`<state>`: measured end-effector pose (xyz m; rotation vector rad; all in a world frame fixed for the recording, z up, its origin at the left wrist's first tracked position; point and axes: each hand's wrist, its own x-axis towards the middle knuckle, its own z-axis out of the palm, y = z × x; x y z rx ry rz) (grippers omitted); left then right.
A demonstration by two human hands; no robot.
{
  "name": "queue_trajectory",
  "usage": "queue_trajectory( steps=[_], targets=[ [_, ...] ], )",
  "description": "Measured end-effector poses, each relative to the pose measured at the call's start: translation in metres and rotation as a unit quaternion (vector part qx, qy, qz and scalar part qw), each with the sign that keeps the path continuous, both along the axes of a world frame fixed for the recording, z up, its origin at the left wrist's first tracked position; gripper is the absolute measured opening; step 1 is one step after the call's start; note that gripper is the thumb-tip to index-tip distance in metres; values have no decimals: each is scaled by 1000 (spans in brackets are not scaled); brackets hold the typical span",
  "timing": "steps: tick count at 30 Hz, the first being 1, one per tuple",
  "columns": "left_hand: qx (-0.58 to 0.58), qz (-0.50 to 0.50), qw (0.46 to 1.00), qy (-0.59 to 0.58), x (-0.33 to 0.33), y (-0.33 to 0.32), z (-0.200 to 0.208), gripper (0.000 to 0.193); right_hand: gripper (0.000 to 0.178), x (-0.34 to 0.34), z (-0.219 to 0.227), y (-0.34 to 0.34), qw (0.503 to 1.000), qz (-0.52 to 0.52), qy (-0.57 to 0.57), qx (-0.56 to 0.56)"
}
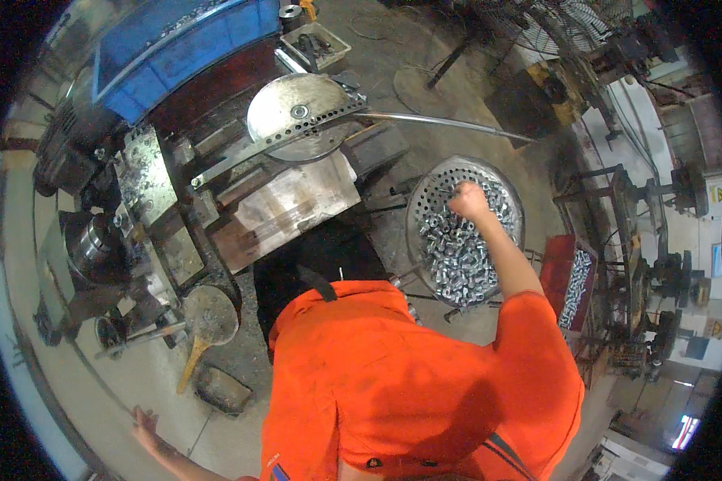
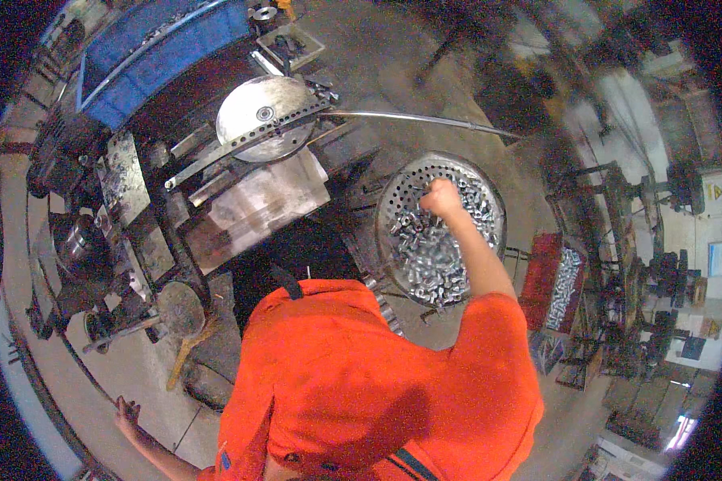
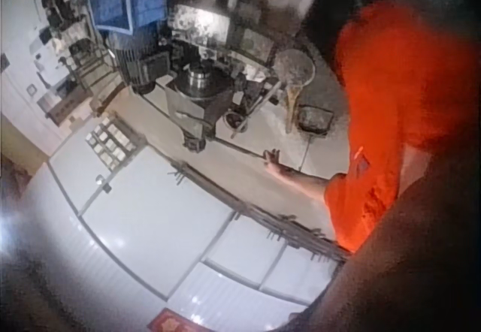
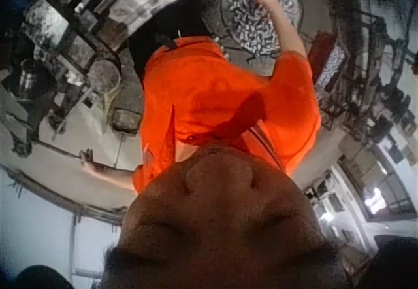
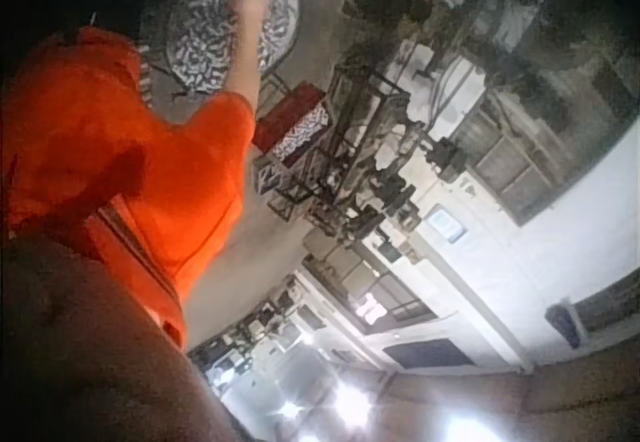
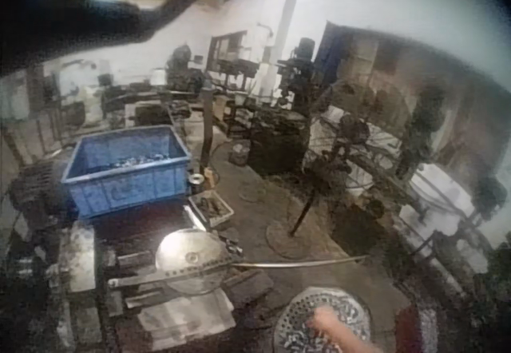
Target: The person operates a metal turning lathe, repeatedly inserting small metal parts into the machine, activating the cycle with a lever, and removing the finished parts. The person places the processed parts into a perforated metal tray and occasionally inspects them by hand.
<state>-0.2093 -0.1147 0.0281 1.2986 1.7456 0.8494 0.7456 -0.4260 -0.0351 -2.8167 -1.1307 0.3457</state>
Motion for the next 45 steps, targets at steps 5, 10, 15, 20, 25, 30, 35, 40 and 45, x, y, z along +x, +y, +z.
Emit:
queue_trajectory(
  steps=[5, 10, 15, 20, 25, 30, 35, 40, 45],
  targets=[
    [-94, 94, 990, -44, 40, 3, 20, 44, 30, -12, 28, -14, 1000, 7, 14, -25],
    [-111, 104, 988, -29, 40, 0, 23, 44, 31, -6, 15, -12, 999, -8, 39, -37],
    [-57, 102, 993, 3, 99, -14, 52, 49, 28, 0, 22, 0, 995, 11, 43, -89],
    [-60, 99, 993, -7, 52, -5, 27, 42, 28, -1, 26, 8, 992, 55, 14, -111],
    [-71, 67, 995, -15, 55, 0, 31, 40, 38, 7, 12, 3, 995, 63, -1, -74],
    [-54, 108, 993, -2, 72, -21, 41, 42, 28, 0, 22, 17, 990, 83, -43, -105],
    [-43, 92, 994, 28, 104, -13, 61, 39, 14, 25, -13, -13, 974, 174, -137, 51],
    [-37, 94, 995, 5, 86, -17, 47, 34, 18, -52, 99, 86, 979, 141, 40, 141],
    [-6, 78, 995, 69, 90, -16, 48, 31, 33, -168, 183, 229, 876, 371, 110, 288]
  ],
)
